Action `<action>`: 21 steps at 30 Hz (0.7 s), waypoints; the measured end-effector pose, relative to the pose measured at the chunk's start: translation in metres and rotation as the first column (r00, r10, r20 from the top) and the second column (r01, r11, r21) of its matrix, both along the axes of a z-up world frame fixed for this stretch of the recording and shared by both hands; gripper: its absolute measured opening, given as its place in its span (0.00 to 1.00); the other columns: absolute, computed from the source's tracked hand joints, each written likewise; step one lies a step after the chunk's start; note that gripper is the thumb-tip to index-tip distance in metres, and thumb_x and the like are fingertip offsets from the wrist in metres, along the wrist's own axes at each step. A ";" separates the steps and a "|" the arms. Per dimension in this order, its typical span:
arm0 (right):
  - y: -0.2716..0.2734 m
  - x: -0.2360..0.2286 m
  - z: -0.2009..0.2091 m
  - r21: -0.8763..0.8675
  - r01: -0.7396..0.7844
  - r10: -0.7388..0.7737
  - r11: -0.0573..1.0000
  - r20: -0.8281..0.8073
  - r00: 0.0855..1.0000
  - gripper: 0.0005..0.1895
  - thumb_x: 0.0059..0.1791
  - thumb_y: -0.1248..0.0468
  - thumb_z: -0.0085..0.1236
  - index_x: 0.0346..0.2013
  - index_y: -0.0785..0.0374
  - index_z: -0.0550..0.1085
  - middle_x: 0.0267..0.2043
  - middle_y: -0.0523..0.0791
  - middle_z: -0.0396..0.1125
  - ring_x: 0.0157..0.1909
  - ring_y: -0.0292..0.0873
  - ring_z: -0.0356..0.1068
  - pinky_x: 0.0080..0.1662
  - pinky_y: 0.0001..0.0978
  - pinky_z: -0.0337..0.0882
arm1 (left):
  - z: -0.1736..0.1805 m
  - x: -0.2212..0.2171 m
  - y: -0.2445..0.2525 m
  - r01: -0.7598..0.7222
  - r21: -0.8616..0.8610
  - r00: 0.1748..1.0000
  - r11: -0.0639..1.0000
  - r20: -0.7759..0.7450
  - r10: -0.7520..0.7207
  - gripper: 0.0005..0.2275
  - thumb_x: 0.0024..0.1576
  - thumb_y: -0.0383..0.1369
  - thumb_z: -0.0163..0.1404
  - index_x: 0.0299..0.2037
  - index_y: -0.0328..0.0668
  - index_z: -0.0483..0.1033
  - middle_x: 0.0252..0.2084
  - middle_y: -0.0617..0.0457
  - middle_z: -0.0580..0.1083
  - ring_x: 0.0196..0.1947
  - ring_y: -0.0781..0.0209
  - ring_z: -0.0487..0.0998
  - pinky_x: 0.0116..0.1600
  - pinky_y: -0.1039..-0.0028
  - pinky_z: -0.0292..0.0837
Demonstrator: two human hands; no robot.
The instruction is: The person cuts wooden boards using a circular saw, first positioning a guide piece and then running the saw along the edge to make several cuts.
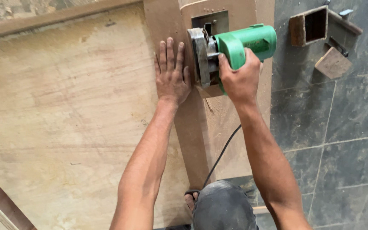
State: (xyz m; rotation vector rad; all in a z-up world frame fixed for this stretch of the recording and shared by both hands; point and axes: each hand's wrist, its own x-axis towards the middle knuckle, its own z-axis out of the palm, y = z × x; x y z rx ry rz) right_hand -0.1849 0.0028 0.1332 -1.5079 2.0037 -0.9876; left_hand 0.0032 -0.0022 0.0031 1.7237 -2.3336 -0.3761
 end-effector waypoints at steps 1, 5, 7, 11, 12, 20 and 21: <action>-0.009 0.000 -0.001 -0.030 -0.001 0.001 1.000 0.014 1.000 0.10 0.53 0.67 0.67 0.33 0.68 0.74 0.28 0.46 0.71 0.28 0.38 0.72 0.33 0.31 0.71 | 0.003 0.000 0.000 -0.004 0.021 1.000 1.000 -0.015 0.004 0.33 0.65 0.38 0.45 0.80 0.57 0.42 0.82 0.51 0.39 0.82 0.51 0.37 0.83 0.53 0.34; -0.040 0.000 -0.003 0.025 0.032 -0.037 0.999 0.250 0.968 0.06 0.53 0.68 0.63 0.35 0.68 0.74 0.27 0.45 0.73 0.27 0.35 0.75 0.30 0.27 0.74 | 0.013 -0.003 0.002 -0.004 0.032 0.997 0.999 -0.072 0.006 0.33 0.64 0.37 0.45 0.79 0.51 0.46 0.82 0.48 0.42 0.82 0.48 0.38 0.82 0.51 0.34; -0.052 0.000 -0.005 0.044 0.042 -0.052 0.998 0.257 0.965 0.06 0.53 0.68 0.63 0.37 0.68 0.74 0.26 0.44 0.73 0.26 0.34 0.75 0.28 0.25 0.75 | 0.015 -0.002 0.001 0.000 0.025 0.998 1.000 -0.061 0.001 0.33 0.64 0.37 0.45 0.79 0.50 0.46 0.82 0.47 0.42 0.82 0.48 0.38 0.82 0.50 0.34; -0.070 -0.004 -0.015 0.074 0.026 -0.046 0.997 0.289 0.956 0.06 0.53 0.68 0.61 0.38 0.67 0.73 0.26 0.43 0.71 0.24 0.34 0.74 0.24 0.23 0.77 | 0.015 -0.002 -0.002 -0.003 0.017 0.997 1.000 -0.077 0.004 0.32 0.64 0.38 0.44 0.79 0.52 0.46 0.81 0.47 0.42 0.81 0.48 0.38 0.82 0.50 0.34; -0.071 -0.005 -0.017 0.056 0.017 -0.032 0.998 0.285 0.958 0.06 0.54 0.68 0.61 0.37 0.67 0.73 0.26 0.43 0.71 0.24 0.35 0.74 0.25 0.23 0.76 | 0.015 -0.002 0.000 -0.001 0.028 0.998 1.000 -0.066 0.003 0.32 0.64 0.38 0.44 0.79 0.52 0.46 0.81 0.47 0.42 0.81 0.48 0.38 0.82 0.50 0.34; -0.092 -0.013 -0.035 -0.022 0.005 0.001 1.000 0.258 0.966 0.06 0.55 0.68 0.61 0.38 0.69 0.73 0.26 0.46 0.73 0.23 0.35 0.76 0.25 0.24 0.74 | 0.013 -0.004 0.001 0.001 0.046 0.997 0.999 -0.072 0.003 0.31 0.65 0.38 0.43 0.79 0.52 0.45 0.81 0.47 0.42 0.82 0.49 0.38 0.82 0.50 0.32; -0.096 -0.015 -0.037 -0.028 0.003 0.004 1.000 0.254 0.967 0.05 0.55 0.69 0.61 0.38 0.69 0.74 0.27 0.46 0.73 0.24 0.35 0.76 0.25 0.24 0.74 | 0.013 -0.004 0.001 -0.002 0.048 0.997 0.999 -0.082 0.006 0.32 0.65 0.38 0.43 0.79 0.52 0.44 0.81 0.47 0.42 0.82 0.49 0.37 0.83 0.50 0.32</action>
